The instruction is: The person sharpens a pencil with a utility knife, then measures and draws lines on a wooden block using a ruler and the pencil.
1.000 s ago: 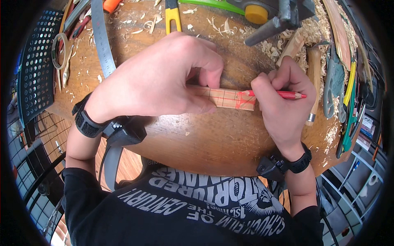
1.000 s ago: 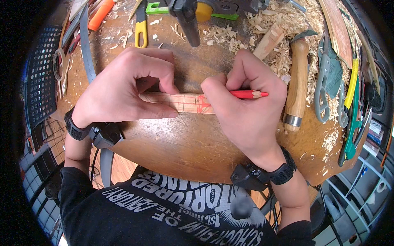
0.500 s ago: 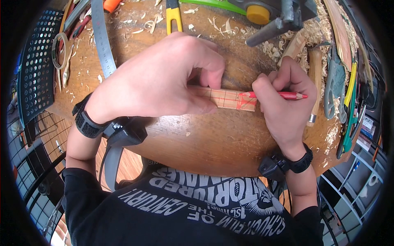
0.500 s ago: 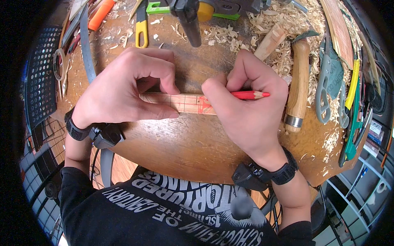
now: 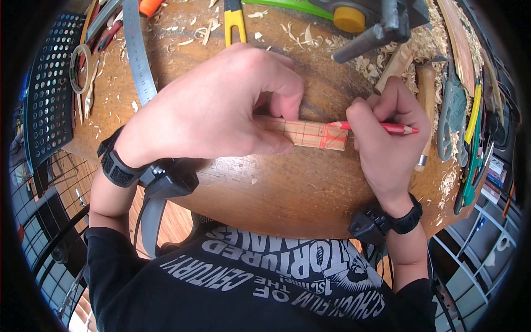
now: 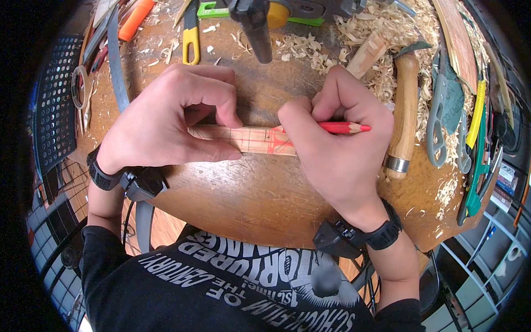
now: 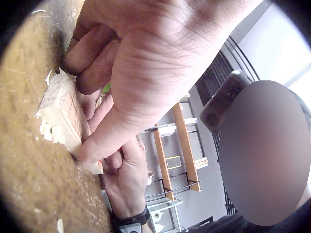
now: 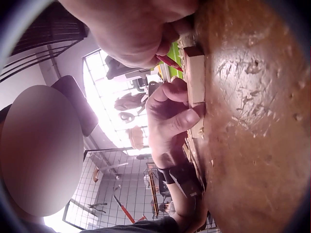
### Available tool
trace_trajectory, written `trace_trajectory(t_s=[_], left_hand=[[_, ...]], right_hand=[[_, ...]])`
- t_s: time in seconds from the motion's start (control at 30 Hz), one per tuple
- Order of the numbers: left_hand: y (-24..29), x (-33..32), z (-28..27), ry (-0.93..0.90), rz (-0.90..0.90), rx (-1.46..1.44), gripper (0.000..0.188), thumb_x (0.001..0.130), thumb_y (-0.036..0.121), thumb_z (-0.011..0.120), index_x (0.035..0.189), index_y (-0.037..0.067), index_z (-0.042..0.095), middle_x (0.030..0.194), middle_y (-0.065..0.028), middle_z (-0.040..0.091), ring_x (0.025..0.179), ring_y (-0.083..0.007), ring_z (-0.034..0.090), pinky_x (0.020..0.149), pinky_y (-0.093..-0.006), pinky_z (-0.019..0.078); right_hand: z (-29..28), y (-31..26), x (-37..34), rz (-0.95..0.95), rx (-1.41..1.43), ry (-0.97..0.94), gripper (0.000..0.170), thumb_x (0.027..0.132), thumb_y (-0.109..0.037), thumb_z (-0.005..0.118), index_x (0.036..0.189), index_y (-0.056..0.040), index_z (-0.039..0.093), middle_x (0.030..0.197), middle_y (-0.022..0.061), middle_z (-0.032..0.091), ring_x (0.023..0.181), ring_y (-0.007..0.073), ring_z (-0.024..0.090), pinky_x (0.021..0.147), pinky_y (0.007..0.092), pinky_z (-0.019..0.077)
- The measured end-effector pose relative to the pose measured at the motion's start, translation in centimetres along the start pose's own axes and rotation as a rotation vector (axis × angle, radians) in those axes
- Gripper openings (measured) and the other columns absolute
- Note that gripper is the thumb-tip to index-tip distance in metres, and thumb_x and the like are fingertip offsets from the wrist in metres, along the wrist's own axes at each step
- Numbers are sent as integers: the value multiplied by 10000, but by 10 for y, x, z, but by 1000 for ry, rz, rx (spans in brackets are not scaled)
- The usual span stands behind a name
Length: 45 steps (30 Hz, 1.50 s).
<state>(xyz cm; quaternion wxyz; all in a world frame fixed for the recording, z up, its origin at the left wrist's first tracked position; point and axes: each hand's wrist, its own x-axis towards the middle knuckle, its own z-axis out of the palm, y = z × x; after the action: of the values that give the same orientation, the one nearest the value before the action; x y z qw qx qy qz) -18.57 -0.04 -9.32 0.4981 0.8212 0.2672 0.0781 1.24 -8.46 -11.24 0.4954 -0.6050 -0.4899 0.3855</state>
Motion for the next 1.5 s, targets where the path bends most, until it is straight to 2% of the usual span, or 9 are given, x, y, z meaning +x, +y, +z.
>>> trace_trajectory(t_s=[0.07, 0.13, 0.17, 0.23, 1.03, 1.5], left_hand=[[0, 0, 0, 1, 1, -1, 251, 665, 19, 808, 727, -16, 567, 739, -14, 489, 566, -77, 446, 489, -244, 322], [0, 0, 0, -2, -12, -10, 251, 663, 15, 807, 726, -16, 566, 739, -13, 489, 566, -77, 444, 489, -246, 322], [1, 0, 0, -3, -12, -11, 251, 663, 15, 807, 726, -16, 566, 739, -13, 489, 566, -77, 444, 489, -246, 322], [2, 0, -1, -7, -26, 3, 250, 661, 12, 806, 724, -16, 566, 739, -13, 491, 566, -77, 442, 489, -245, 322], [1, 0, 0, -6, -30, -2, 238, 664, 1, 802, 736, -23, 576, 746, -12, 497, 582, -64, 441, 494, -234, 323], [0, -1, 0, 0, -26, 17, 242, 660, 23, 808, 742, -13, 584, 742, -7, 491, 573, -68, 437, 490, -231, 318]], right_hand=[[0, 0, 0, -40, -29, -39, 318, 795, 69, 572, 676, -103, 332, 543, -52, 411, 443, 13, 388, 419, 188, 271], [3, -3, -1, 41, 60, 13, 317, 738, 58, 635, 619, -57, 364, 570, -66, 376, 551, -1, 343, 489, 182, 286], [2, -2, -1, 42, 60, 13, 317, 738, 58, 635, 619, -57, 364, 570, -66, 376, 551, -1, 343, 489, 182, 286], [0, 1, 0, -56, -8, -47, 322, 793, 67, 567, 658, -102, 329, 544, -55, 406, 449, 9, 371, 422, 190, 263], [-1, 1, -1, -83, -103, -65, 337, 789, 59, 585, 640, -99, 326, 540, -53, 410, 454, 11, 393, 417, 191, 287], [-1, 2, 0, -66, -48, -21, 324, 790, 56, 592, 655, -99, 341, 550, -51, 420, 453, 13, 389, 420, 187, 282]])
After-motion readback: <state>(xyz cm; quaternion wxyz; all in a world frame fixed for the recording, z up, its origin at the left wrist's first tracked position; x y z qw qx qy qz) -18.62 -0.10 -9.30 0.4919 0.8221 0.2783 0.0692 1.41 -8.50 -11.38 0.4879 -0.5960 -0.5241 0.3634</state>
